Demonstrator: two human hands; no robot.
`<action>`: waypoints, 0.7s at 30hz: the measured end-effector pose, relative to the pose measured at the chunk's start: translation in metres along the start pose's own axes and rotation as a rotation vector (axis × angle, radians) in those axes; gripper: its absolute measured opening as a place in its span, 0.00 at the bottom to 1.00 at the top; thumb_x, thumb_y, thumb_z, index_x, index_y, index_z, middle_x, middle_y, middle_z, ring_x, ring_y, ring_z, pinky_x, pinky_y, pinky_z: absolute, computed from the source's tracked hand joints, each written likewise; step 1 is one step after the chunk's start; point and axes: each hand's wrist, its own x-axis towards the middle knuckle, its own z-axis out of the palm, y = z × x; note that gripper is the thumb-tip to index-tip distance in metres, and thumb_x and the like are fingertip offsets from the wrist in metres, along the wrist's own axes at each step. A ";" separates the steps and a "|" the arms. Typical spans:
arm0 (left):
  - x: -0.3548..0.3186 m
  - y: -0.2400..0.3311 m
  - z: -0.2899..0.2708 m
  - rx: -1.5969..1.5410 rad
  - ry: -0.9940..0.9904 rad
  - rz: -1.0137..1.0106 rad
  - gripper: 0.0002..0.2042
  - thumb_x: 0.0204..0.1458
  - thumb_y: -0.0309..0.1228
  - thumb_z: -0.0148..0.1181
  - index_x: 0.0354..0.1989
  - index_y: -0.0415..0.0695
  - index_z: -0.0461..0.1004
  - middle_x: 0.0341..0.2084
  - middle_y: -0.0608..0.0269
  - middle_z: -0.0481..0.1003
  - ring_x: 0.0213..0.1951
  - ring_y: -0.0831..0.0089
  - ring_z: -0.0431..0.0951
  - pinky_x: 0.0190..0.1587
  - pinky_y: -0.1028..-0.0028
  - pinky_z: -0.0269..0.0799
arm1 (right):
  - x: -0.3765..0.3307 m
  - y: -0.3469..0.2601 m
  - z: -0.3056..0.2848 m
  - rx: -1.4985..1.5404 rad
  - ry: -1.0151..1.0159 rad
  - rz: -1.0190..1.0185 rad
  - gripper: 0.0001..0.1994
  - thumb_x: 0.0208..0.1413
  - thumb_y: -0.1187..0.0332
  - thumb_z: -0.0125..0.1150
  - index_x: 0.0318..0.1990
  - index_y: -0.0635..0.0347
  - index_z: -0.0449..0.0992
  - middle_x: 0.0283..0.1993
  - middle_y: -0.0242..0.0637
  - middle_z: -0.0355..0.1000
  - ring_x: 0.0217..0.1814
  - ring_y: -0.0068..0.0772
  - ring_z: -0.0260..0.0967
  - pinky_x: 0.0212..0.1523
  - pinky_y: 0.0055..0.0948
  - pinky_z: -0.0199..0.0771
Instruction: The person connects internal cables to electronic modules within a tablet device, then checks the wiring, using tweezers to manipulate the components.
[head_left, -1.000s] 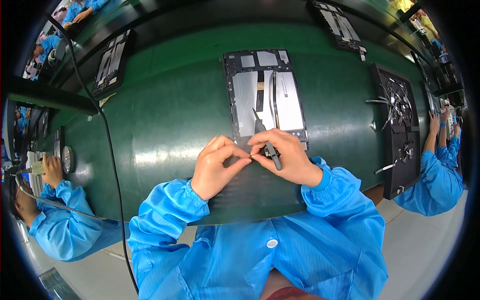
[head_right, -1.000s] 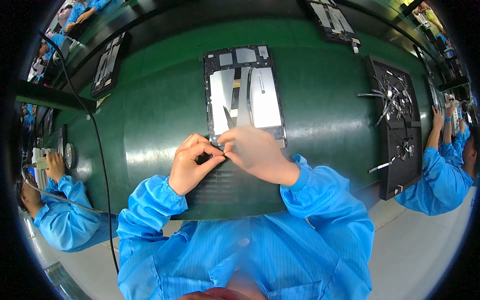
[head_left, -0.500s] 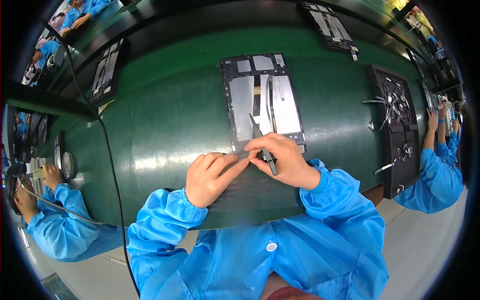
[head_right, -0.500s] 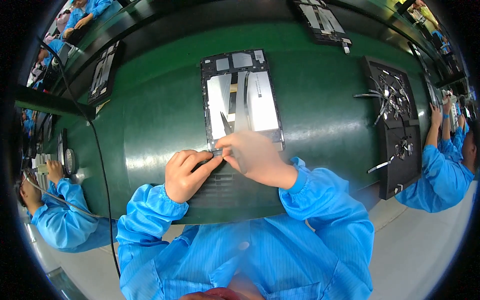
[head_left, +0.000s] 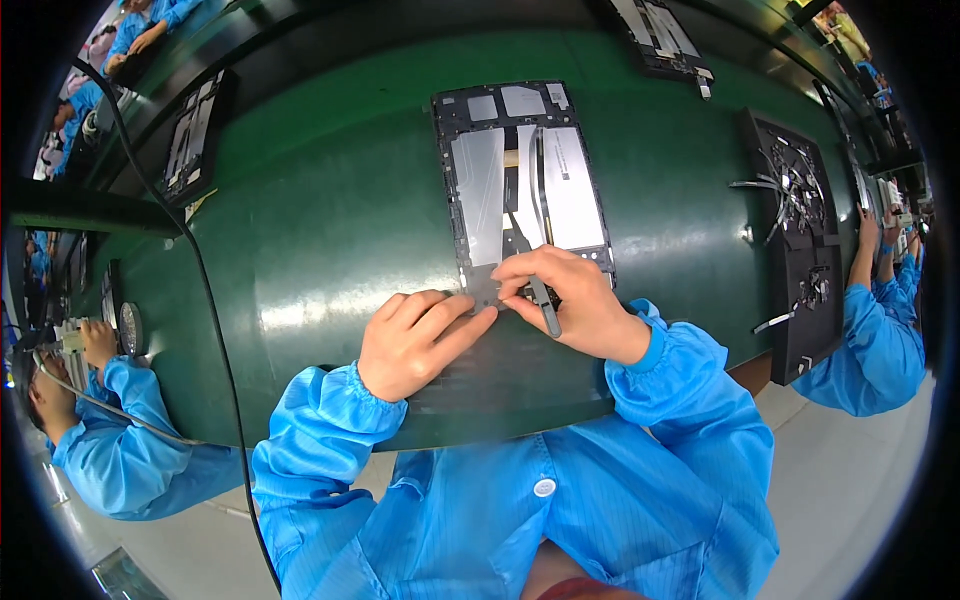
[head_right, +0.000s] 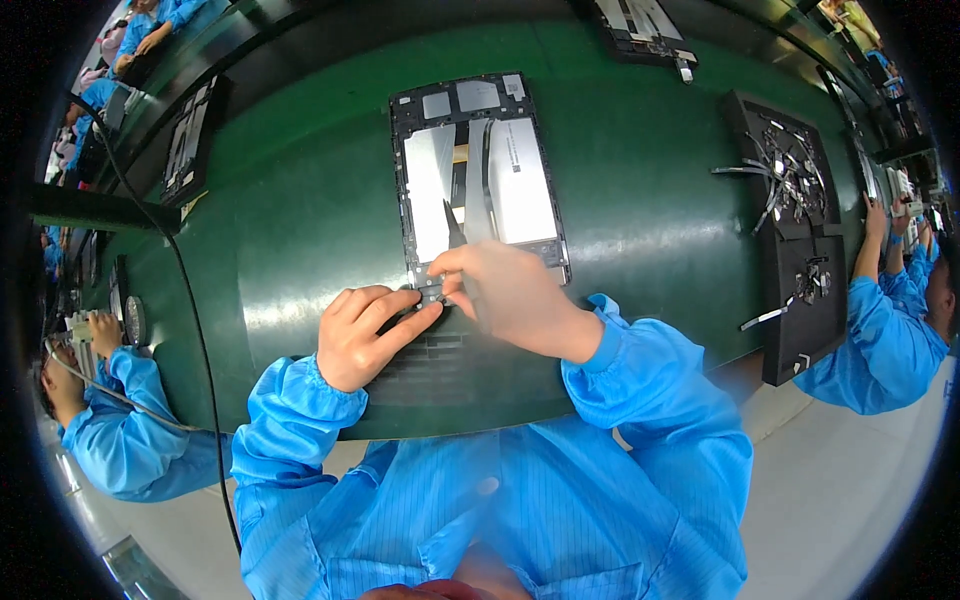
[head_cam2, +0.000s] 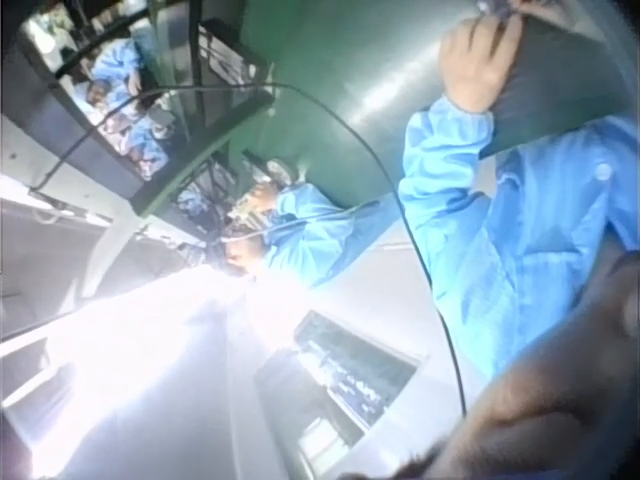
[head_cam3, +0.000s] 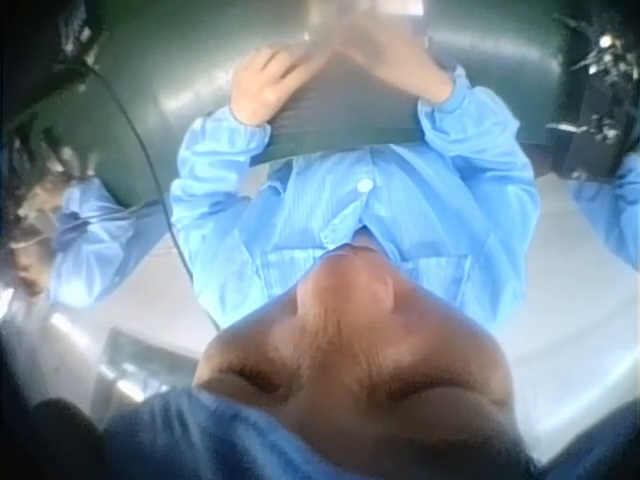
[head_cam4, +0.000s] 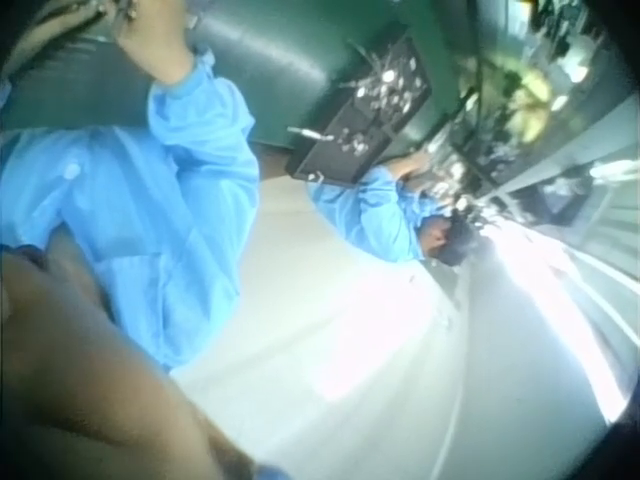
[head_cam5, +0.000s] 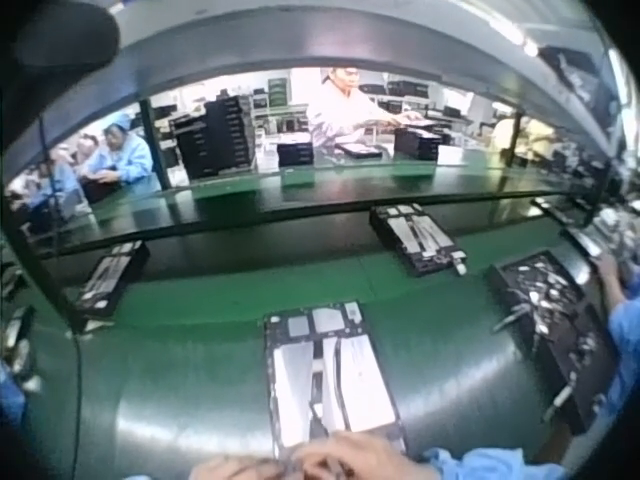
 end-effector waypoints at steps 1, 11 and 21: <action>0.000 0.000 0.000 -0.002 -0.001 0.001 0.23 0.38 0.28 0.62 0.48 0.57 0.83 0.40 0.70 0.77 0.39 0.72 0.77 0.35 0.73 0.71 | 0.000 0.000 0.000 0.018 0.010 -0.005 0.19 0.47 0.79 0.68 0.48 0.55 0.76 0.34 0.33 0.77 0.38 0.38 0.76 0.40 0.34 0.74; 0.000 0.004 0.001 0.048 -0.007 0.002 0.23 0.39 0.29 0.62 0.49 0.56 0.82 0.40 0.68 0.75 0.39 0.71 0.76 0.36 0.73 0.70 | 0.003 -0.007 -0.005 0.019 -0.055 0.050 0.17 0.49 0.80 0.68 0.48 0.57 0.77 0.32 0.33 0.77 0.37 0.36 0.74 0.40 0.33 0.75; 0.004 0.009 -0.002 -0.051 -0.051 -0.109 0.20 0.42 0.28 0.61 0.47 0.53 0.82 0.41 0.64 0.76 0.39 0.66 0.78 0.38 0.70 0.73 | -0.031 -0.010 -0.020 0.474 0.005 0.170 0.15 0.67 0.73 0.51 0.59 0.66 0.73 0.47 0.43 0.78 0.43 0.27 0.76 0.37 0.23 0.81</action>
